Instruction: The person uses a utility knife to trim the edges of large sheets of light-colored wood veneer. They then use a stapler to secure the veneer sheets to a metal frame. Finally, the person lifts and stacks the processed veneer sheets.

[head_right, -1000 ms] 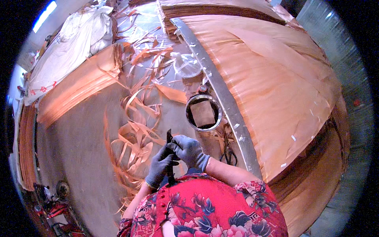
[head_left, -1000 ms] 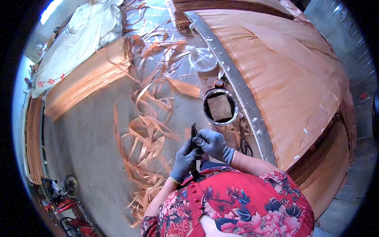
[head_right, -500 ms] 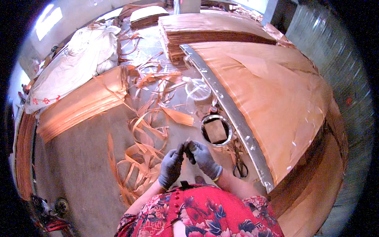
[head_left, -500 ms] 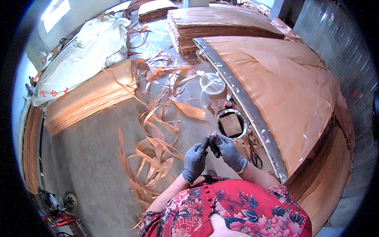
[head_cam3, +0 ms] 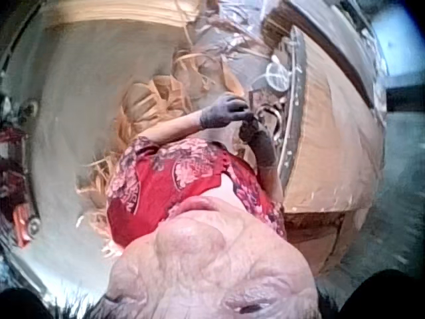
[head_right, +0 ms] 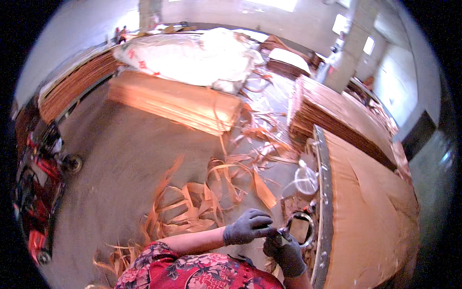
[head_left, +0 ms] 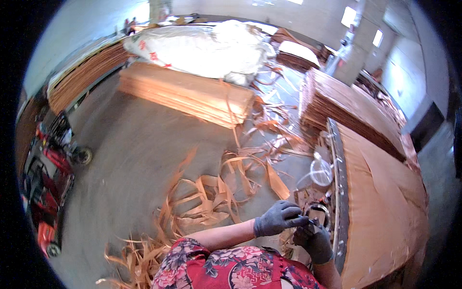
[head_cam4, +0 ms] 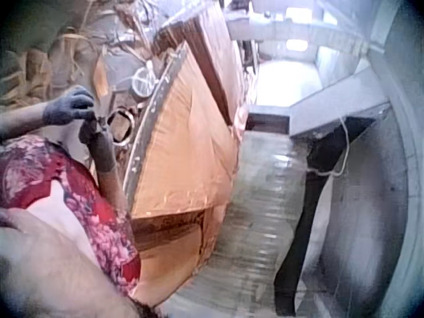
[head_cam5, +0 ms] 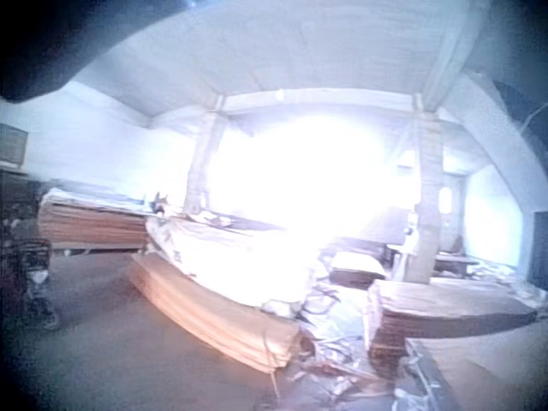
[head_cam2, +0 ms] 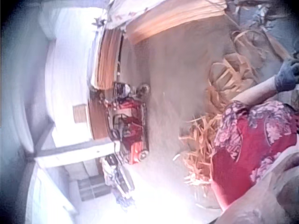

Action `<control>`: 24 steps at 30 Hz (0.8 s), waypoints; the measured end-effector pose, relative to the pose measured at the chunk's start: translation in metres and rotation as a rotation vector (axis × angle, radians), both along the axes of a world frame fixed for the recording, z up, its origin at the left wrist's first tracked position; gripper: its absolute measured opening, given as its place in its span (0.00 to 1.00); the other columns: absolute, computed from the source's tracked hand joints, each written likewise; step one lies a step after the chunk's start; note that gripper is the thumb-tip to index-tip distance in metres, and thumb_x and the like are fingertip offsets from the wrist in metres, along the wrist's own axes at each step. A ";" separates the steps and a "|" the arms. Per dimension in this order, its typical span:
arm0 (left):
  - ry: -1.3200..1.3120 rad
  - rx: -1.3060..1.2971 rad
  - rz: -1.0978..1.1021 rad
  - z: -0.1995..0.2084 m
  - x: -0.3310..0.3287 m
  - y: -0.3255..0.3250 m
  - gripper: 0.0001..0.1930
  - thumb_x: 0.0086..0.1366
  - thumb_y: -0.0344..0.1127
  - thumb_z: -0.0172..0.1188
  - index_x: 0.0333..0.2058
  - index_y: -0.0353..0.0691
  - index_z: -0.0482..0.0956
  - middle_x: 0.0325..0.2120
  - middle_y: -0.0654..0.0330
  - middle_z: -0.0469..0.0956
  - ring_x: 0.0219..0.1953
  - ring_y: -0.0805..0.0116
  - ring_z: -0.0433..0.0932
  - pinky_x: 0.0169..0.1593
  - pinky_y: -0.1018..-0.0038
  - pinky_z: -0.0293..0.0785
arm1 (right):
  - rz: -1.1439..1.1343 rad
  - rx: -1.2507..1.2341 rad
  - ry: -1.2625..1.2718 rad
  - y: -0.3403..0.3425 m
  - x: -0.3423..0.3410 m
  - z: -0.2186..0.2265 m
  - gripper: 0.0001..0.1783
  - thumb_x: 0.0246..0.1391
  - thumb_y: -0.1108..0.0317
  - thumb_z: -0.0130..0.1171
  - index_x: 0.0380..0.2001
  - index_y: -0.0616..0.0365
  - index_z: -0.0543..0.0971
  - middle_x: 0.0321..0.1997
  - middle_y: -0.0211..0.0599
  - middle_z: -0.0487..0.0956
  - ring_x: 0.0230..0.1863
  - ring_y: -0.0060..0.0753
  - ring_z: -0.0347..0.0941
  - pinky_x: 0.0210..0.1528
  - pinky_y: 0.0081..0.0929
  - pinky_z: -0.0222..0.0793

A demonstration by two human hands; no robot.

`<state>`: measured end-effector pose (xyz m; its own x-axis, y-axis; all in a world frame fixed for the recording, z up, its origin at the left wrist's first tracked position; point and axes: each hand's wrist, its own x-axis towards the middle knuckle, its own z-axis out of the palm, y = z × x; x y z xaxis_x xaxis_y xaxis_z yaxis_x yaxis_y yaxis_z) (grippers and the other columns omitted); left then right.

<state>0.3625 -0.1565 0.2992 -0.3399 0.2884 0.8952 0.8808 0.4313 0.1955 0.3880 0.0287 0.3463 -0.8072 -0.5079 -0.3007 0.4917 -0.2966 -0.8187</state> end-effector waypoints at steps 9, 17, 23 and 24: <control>-0.022 0.107 0.100 0.011 0.016 -0.005 0.15 0.48 0.33 0.64 0.38 0.45 0.77 0.36 0.59 0.71 0.39 0.61 0.72 0.39 0.68 0.70 | -0.014 0.230 0.184 -0.022 0.007 0.039 0.19 0.59 0.56 0.46 0.27 0.62 0.72 0.18 0.31 0.69 0.18 0.22 0.63 0.21 0.19 0.58; -0.129 0.163 0.194 0.014 0.023 0.003 0.12 0.62 0.39 0.52 0.27 0.37 0.77 0.24 0.55 0.76 0.29 0.61 0.75 0.36 0.70 0.70 | 0.011 0.311 0.369 -0.033 -0.003 0.042 0.15 0.58 0.62 0.42 0.20 0.56 0.68 0.16 0.28 0.66 0.16 0.22 0.59 0.20 0.22 0.56; -0.698 0.239 -0.076 -0.034 0.014 0.016 0.19 0.65 0.45 0.42 0.28 0.34 0.73 0.20 0.60 0.73 0.25 0.69 0.71 0.31 0.74 0.66 | -0.162 0.183 0.356 -0.030 -0.002 0.023 0.16 0.60 0.61 0.42 0.21 0.55 0.68 0.18 0.28 0.65 0.18 0.23 0.60 0.22 0.22 0.57; -0.708 0.264 -0.058 -0.038 0.013 0.019 0.23 0.66 0.48 0.41 0.26 0.33 0.73 0.18 0.61 0.72 0.23 0.72 0.69 0.30 0.76 0.65 | -0.182 0.239 0.464 -0.029 0.000 0.021 0.15 0.60 0.62 0.42 0.21 0.55 0.68 0.18 0.28 0.65 0.18 0.24 0.60 0.22 0.22 0.57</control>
<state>0.3758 -0.1379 0.2610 -0.8500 0.1295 0.5105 0.5263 0.2480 0.8133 0.3877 0.0001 0.3668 -0.9508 -0.3094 0.0177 0.0212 -0.1220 -0.9923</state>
